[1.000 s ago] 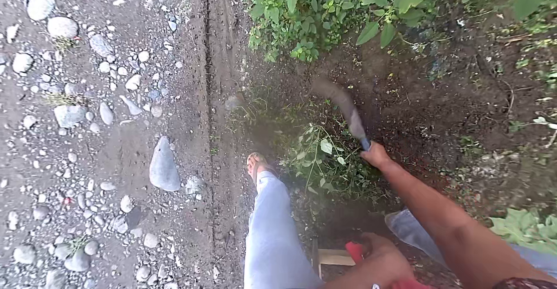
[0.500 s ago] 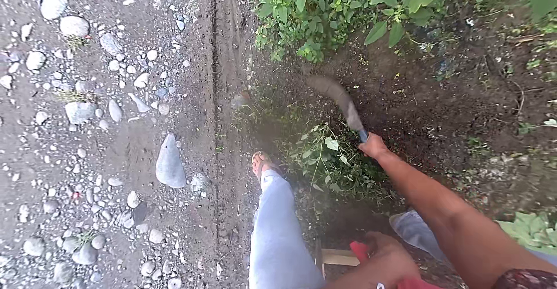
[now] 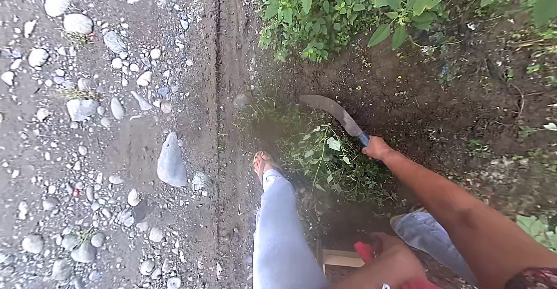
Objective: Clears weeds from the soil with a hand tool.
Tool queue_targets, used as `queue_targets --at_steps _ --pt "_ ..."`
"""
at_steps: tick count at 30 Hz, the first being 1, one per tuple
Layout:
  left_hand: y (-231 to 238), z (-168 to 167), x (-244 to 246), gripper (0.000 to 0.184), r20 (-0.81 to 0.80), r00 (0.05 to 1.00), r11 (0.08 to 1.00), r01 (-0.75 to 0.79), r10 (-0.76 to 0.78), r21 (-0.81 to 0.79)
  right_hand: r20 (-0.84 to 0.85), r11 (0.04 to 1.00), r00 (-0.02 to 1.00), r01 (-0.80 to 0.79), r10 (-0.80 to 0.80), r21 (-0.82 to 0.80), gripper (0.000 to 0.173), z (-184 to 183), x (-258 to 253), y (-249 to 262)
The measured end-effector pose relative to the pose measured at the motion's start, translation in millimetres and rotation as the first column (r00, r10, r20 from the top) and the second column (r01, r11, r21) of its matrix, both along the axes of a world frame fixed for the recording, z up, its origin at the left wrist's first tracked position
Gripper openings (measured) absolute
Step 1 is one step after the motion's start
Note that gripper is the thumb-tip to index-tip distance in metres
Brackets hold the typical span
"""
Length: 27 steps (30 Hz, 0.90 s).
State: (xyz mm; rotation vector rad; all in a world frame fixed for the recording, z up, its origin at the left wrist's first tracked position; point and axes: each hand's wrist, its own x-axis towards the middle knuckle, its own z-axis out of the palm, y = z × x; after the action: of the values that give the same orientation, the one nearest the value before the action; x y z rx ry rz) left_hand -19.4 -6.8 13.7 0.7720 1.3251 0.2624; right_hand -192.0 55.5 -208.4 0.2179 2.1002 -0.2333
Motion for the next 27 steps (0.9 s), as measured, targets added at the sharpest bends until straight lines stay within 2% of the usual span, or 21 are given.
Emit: queue_targets --at_steps 4,6,7,9,11,12,13,14,15,16,18,19,21,23,24,26,27 --pt "-9.4 10.5 -3.6 0.041 0.031 0.999 0.999 -0.041 0.042 -0.007 -0.067 0.966 0.967 -0.237 0.245 0.101 0.046 27.1 -42.3 45.0" --pt "-7.1 11.2 -3.0 0.041 0.03 0.999 0.999 -0.035 0.036 -0.008 -0.134 0.962 0.957 -0.241 0.257 0.125 0.044 35.1 -61.0 54.1" --pt "-3.3 8.6 -0.9 0.041 0.017 1.0 1.0 -0.026 0.026 -0.008 -0.169 0.975 0.963 -0.194 0.21 0.11 0.044 37.6 -63.8 50.4" --pt "0.8 5.6 1.3 0.042 -0.008 1.0 1.0 -0.015 0.015 -0.017 -0.218 1.0 0.976 0.027 -0.03 -0.014 0.045 35.1 -53.6 28.5" --pt "0.8 13.3 1.7 0.041 -0.045 0.999 0.998 -0.027 0.024 -0.056 -0.177 0.929 0.921 0.313 -0.348 -0.199 0.043 19.1 -27.0 1.5" --pt "0.1 17.6 0.4 0.042 -0.053 0.998 0.997 -0.025 0.021 -0.076 -0.137 0.881 0.887 0.399 -0.441 -0.253 0.04 9.4 -13.4 -10.8" --pt "0.0 18.6 -0.6 0.044 -0.045 0.999 0.996 -0.019 0.015 -0.09 -0.099 0.875 0.889 0.41 -0.447 -0.258 0.038 2.6 -2.6 -20.8" --pt "1.7 16.0 0.6 0.044 -0.024 0.999 0.994 -0.04 0.037 -0.1 -0.065 0.922 0.936 0.326 -0.346 -0.208 0.038 -0.6 4.1 -25.7" --pt "6.5 7.3 6.1 0.042 -0.011 0.996 0.989 -0.094 0.094 -0.113 -0.023 0.983 0.989 0.142 -0.145 -0.117 0.04 -0.2 5.1 -25.9" --pt "13.0 -7.2 14.6 0.039 -0.002 0.99 0.983 -0.143 0.144 -0.116 0.022 0.995 0.995 -0.092 0.093 -0.029 0.042 0.9 1.9 -22.6" --pt "20.4 -33.4 26.3 0.035 0.033 0.985 0.982 -0.165 0.169 -0.09 0.05 0.901 0.903 -0.429 0.427 0.066 0.044 7.5 -12.6 -12.6" --pt "19.7 -35.0 25.5 0.035 0.046 0.986 0.984 -0.158 0.162 -0.082 0.029 0.845 0.85 -0.527 0.527 0.089 0.044 11.6 -23.5 -6.7" --pt "16.9 -29.3 22.0 0.037 0.02 0.995 0.994 -0.095 0.096 -0.051 -0.022 0.805 0.807 -0.586 0.59 0.096 0.044 22.2 -47.4 -1.0" --pt "13.7 -17.1 15.6 0.042 -0.037 0.999 1.0 0.02 -0.02 -0.012 -0.08 0.865 0.862 -0.498 0.501 0.058 0.04 33.0 -65.3 -5.0" --pt "14.5 -17.2 15.3 0.042 -0.038 0.999 1.0 0.022 -0.022 -0.015 -0.111 0.918 0.912 -0.395 0.395 0.019 0.04 36.3 -69.1 -10.6" --pt "18.2 -29.0 20.6 0.036 0.019 0.996 0.994 -0.088 0.09 -0.065 -0.156 0.99 0.984 -0.097 0.08 -0.104 0.041 32.2 -63.9 -28.9" --pt "19.9 -34.3 23.0 0.034 0.036 0.99 0.988 -0.13 0.133 -0.083 -0.156 0.984 0.984 0.057 -0.084 -0.169 0.042 25.5 -56.6 -39.9"
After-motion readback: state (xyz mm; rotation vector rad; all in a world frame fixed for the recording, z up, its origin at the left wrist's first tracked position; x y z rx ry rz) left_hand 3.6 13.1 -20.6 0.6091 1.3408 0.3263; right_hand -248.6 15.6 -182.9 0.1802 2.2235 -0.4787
